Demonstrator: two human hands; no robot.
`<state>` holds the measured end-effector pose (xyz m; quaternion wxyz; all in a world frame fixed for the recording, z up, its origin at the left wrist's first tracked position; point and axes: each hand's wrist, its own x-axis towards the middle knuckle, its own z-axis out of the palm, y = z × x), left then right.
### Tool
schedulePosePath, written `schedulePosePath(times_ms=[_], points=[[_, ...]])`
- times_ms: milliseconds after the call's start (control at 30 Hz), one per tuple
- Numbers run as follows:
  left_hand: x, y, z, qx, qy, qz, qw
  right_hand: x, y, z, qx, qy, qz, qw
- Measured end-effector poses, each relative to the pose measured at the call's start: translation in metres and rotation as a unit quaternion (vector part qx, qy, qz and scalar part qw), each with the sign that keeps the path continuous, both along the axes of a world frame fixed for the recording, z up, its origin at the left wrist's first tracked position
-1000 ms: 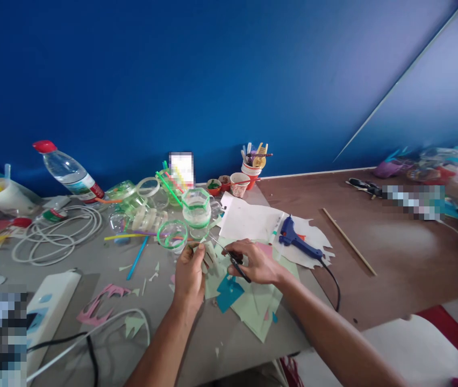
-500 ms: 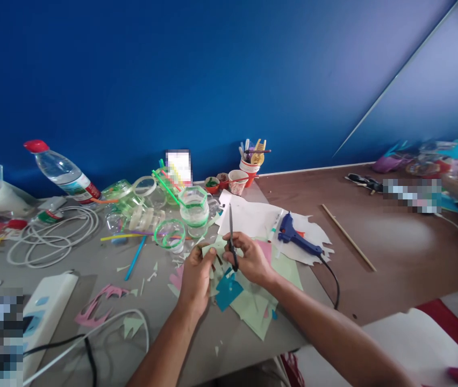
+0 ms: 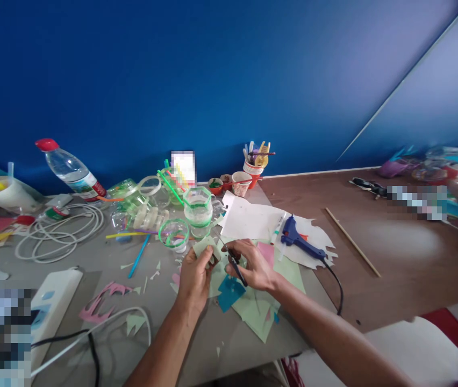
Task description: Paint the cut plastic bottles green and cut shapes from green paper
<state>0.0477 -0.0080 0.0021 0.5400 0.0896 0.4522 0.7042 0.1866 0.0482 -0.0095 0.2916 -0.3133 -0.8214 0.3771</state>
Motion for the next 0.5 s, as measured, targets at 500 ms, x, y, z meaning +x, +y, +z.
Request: schedulePosePath(times_ms=[500], points=[[-0.0027, 0.002, 0.0004, 0.051, 0.001, 0.003, 0.999, -0.0055, -0.0078, 0.001, 0.117, -0.072, 0.008, 0.99]])
